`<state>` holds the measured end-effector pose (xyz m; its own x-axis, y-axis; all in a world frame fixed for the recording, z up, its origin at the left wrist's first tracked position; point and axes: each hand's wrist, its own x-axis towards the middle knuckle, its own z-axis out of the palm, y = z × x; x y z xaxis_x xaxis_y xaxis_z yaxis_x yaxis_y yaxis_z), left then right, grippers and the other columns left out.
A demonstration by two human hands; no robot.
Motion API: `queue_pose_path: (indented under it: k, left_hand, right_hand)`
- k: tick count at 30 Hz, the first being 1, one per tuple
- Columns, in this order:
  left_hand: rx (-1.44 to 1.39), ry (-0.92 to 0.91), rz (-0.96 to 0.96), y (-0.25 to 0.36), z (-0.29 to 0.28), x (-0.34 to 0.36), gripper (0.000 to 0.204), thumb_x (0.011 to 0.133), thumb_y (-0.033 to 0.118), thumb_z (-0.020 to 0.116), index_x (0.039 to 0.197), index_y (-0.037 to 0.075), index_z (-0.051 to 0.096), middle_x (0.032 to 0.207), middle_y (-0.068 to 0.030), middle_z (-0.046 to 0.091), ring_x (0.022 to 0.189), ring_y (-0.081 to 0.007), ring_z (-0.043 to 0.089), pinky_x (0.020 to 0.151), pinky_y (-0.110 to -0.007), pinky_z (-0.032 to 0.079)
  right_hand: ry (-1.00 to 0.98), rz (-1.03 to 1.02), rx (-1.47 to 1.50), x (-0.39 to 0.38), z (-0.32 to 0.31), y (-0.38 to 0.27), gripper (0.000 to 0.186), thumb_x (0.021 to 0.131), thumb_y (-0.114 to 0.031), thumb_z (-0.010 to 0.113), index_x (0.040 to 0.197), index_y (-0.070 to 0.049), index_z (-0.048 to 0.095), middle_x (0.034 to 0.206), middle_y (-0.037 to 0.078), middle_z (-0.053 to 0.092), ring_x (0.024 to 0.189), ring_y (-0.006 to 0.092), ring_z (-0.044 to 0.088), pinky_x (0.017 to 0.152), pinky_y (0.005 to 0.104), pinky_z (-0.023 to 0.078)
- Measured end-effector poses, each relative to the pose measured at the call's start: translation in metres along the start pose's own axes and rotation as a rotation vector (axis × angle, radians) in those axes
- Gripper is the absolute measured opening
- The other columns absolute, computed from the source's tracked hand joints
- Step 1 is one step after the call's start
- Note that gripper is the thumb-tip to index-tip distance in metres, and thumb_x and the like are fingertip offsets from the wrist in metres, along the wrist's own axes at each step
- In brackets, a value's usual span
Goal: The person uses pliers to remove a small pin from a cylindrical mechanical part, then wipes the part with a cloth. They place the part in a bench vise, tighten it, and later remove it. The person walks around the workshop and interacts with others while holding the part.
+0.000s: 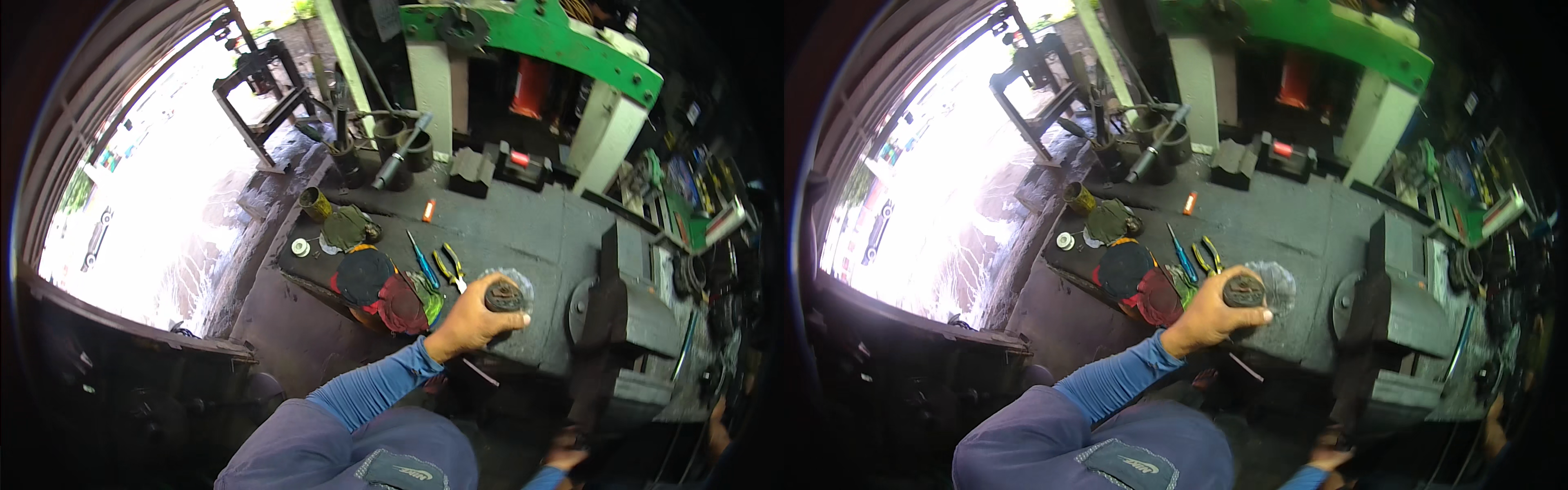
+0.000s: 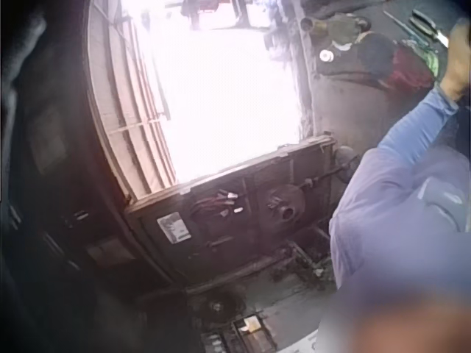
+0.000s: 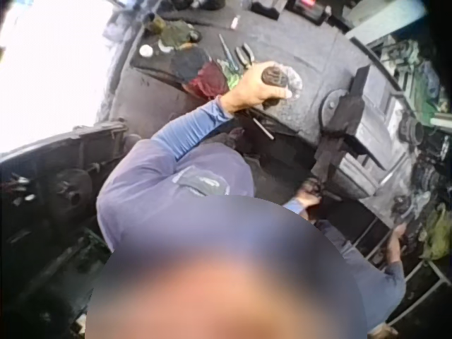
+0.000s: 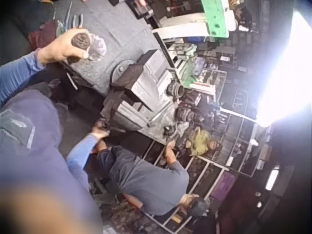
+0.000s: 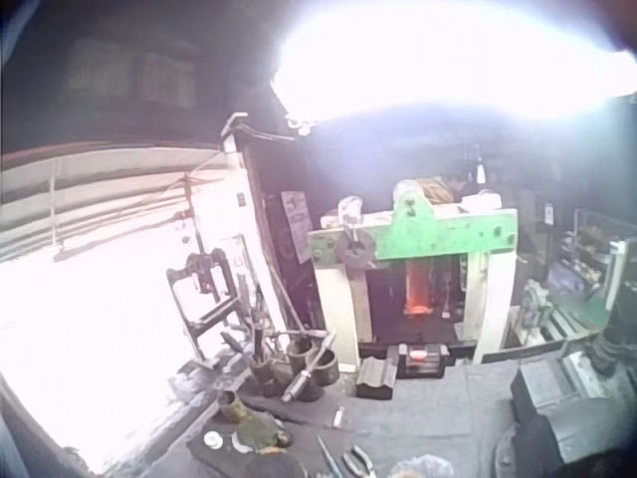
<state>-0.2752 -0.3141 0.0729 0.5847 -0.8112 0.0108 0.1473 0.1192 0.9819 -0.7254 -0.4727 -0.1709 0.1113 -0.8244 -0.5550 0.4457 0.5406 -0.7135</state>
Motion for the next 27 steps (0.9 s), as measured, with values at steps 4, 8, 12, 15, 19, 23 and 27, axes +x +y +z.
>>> queue_pose_path:
  k: [4,8,12,15,19,23,27]
  left_hand:
    - [0.055,-0.031,0.024,0.005,-0.003,-0.016,0.038,0.083,0.009,0.087,0.112,0.004,0.062,0.099,-0.0012,0.069,0.089,-0.008,0.065,0.081,-0.026,0.054]
    - [0.149,0.025,0.067,0.012,0.006,-0.04,0.045,0.078,0.006,0.09,0.114,0.004,0.063,0.102,-0.0024,0.07,0.094,-0.0097,0.066,0.087,-0.027,0.055]
    - [0.216,0.03,0.093,0.016,0.026,-0.052,0.047,0.076,0.008,0.092,0.114,0.004,0.064,0.101,-0.0023,0.07,0.094,-0.0092,0.065,0.087,-0.027,0.055]
    - [0.25,0.058,0.14,0.021,0.033,-0.067,0.049,0.074,0.014,0.095,0.113,0.004,0.067,0.1,-0.0012,0.07,0.094,-0.0078,0.065,0.086,-0.027,0.054]
    - [0.395,0.077,0.185,0.03,0.04,-0.086,0.051,0.075,0.026,0.093,0.115,0.007,0.068,0.097,-0.0028,0.068,0.091,-0.0117,0.063,0.084,-0.031,0.053]
    - [0.364,0.135,0.186,0.034,0.043,-0.097,0.054,0.074,0.025,0.092,0.115,0.004,0.065,0.095,-0.0016,0.065,0.09,-0.0102,0.06,0.084,-0.03,0.051]
    - [0.313,0.168,0.247,0.038,0.045,-0.101,0.053,0.074,0.024,0.092,0.115,0.004,0.065,0.095,-0.0006,0.065,0.09,-0.0095,0.059,0.084,-0.029,0.051]
  right_hand:
    - [0.273,-0.561,0.127,-0.031,0.062,-0.196,0.066,0.105,-0.063,0.046,0.116,0.0,0.058,0.079,0.006,0.058,0.065,0.0158,0.051,0.066,0.0298,0.043]
    - [-0.427,-1.223,-0.99,-0.14,0.117,-0.051,0.037,0.098,-0.041,0.056,0.106,-0.007,0.068,0.088,0.005,0.063,0.082,0.0207,0.06,0.076,0.0372,0.048]
    - [-0.711,-1.041,-1.714,-0.104,0.058,0.104,0.042,0.08,-0.018,0.076,0.121,-0.007,0.073,0.113,0.013,0.071,0.12,0.0403,0.062,0.12,0.0546,0.036]
    - [0.024,0.253,-0.026,-0.026,0.008,0.022,0.038,0.098,-0.042,0.057,0.097,-0.007,0.07,0.083,0.011,0.07,0.08,0.0304,0.072,0.071,0.0446,0.063]
    - [0.089,-0.543,0.551,-0.028,0.054,-0.201,0.068,0.091,-0.072,0.057,0.094,-0.005,0.061,0.07,0.012,0.059,0.067,0.0239,0.059,0.071,0.0373,0.053]
    - [-0.139,-1.215,-0.374,-0.138,0.139,-0.145,0.044,0.104,-0.034,0.055,0.071,-0.006,0.057,0.061,0.006,0.055,0.055,0.0219,0.055,0.053,0.038,0.046]
    - [-0.944,-1.187,-1.819,-0.169,0.154,0.036,0.041,0.086,-0.048,0.076,0.096,-0.009,0.073,0.098,0.014,0.073,0.094,0.0363,0.069,0.079,0.0508,0.052]
